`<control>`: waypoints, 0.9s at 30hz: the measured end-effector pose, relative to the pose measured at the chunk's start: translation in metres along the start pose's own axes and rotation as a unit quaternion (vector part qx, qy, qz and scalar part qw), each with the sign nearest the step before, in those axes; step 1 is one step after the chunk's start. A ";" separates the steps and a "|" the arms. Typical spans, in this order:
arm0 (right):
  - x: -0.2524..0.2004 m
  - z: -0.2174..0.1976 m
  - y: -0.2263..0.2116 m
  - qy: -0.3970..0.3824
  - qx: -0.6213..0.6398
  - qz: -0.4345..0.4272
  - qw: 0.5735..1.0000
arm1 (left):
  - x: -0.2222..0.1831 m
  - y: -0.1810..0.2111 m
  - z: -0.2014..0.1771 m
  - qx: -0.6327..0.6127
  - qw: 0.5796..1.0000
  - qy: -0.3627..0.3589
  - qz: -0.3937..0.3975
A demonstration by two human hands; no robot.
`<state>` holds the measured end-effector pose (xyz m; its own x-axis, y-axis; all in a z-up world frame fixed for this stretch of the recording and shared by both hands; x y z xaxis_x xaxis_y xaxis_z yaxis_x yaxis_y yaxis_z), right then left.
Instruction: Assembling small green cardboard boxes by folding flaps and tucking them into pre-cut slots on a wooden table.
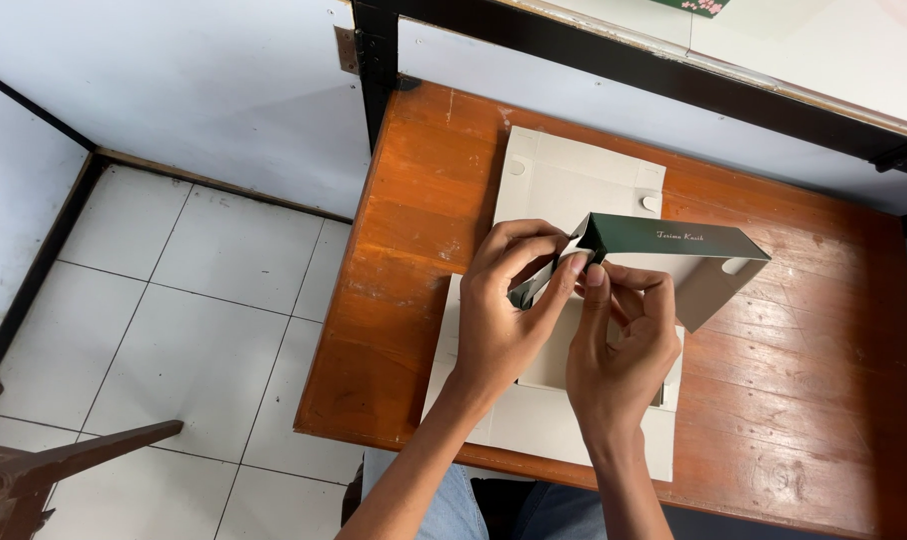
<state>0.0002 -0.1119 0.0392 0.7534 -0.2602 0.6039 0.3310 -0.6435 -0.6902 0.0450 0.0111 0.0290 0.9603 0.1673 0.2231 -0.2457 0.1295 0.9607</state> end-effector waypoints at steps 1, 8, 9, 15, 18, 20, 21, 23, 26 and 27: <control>0.002 0.000 -0.001 0.000 0.000 0.000 1.000 | 0.001 -0.001 0.000 0.000 1.000 0.000 -0.001; 0.005 0.000 0.001 -0.007 0.049 0.017 0.999 | 0.001 -0.004 0.002 0.007 1.000 -0.017 -0.009; 0.005 0.000 0.000 -0.006 0.051 0.015 0.999 | 0.001 -0.005 0.003 0.007 1.000 -0.016 -0.011; 0.006 0.000 -0.002 -0.015 0.038 0.008 0.999 | 0.002 -0.004 0.003 -0.001 1.000 -0.005 -0.011; 0.006 -0.002 -0.001 -0.015 0.038 0.013 0.999 | 0.002 0.000 0.003 -0.004 1.000 -0.005 -0.007; 0.006 -0.002 -0.002 -0.017 0.034 0.009 0.999 | 0.003 -0.001 0.002 -0.003 1.000 -0.006 -0.006; 0.006 -0.003 -0.002 -0.019 0.030 0.004 0.999 | 0.003 -0.001 0.002 -0.002 1.000 -0.007 -0.005; 0.005 -0.003 -0.003 -0.021 0.021 -0.005 1.000 | 0.003 0.001 -0.001 0.000 1.000 -0.011 0.000; 0.005 -0.004 -0.007 -0.023 -0.001 -0.022 0.999 | 0.003 0.005 -0.002 0.006 1.000 -0.018 0.009; 0.005 -0.004 -0.009 -0.025 -0.015 -0.030 0.999 | 0.003 0.005 -0.002 0.010 1.000 -0.020 0.013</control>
<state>-0.0013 -0.1105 0.0507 0.7595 -0.1848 0.6237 0.3604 -0.6786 -0.6400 0.0464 0.0145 0.0344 0.9585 0.1310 0.2531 -0.2674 0.1060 0.9577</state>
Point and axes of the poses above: each hand's wrist, its own x-axis towards the middle knuckle, its own z-axis out of the palm, y = z × x, the point moved 6 cm from there along x, towards the middle knuckle, and after that the axes turned 12 degrees about -z, right-handed, at the moved point
